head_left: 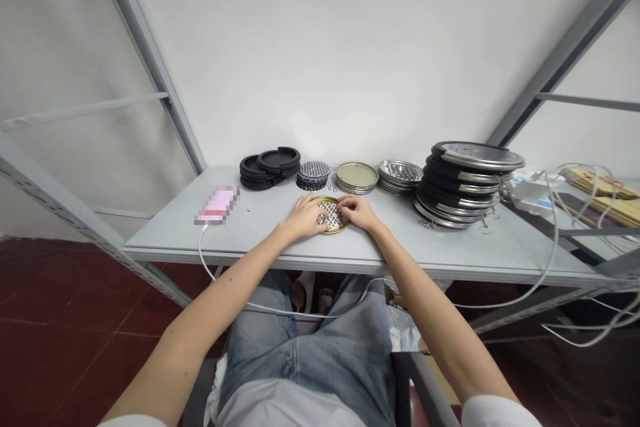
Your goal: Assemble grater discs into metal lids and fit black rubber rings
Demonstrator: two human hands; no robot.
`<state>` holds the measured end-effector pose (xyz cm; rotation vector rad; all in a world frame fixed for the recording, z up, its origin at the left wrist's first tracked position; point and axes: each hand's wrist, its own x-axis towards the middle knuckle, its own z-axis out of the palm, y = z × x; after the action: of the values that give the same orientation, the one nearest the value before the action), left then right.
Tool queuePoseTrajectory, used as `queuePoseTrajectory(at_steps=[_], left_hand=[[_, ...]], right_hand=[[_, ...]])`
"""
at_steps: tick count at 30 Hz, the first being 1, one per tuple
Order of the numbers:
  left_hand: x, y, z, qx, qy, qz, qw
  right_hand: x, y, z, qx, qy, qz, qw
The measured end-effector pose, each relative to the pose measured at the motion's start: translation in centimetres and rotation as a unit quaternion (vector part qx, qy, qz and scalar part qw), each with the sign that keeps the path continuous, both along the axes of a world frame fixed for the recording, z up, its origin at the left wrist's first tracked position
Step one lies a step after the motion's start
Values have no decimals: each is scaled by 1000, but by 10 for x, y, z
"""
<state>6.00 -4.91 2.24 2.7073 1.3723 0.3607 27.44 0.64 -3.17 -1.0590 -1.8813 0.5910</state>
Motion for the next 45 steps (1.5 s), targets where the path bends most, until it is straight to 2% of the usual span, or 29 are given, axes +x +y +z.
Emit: queuePoseTrajectory(at_steps=[14, 25, 30, 37, 45], left_hand=[[-1, 2, -1, -8, -10, -3, 1000], [1, -2, 5, -18, 6, 6, 1000], [1, -1, 2, -11, 5, 3, 1000], [0, 0, -1, -16, 2, 7, 1000], [1, 0, 0, -19, -7, 7, 1000]], right_hand=[[2, 4, 3, -60, 3, 20, 998], [-1, 6, 0, -27, -14, 6, 1000], [-1, 4, 1, -19, -13, 9, 1000], [1, 3, -1, -4, 15, -52, 998], [3, 2, -2, -1, -12, -70, 997]])
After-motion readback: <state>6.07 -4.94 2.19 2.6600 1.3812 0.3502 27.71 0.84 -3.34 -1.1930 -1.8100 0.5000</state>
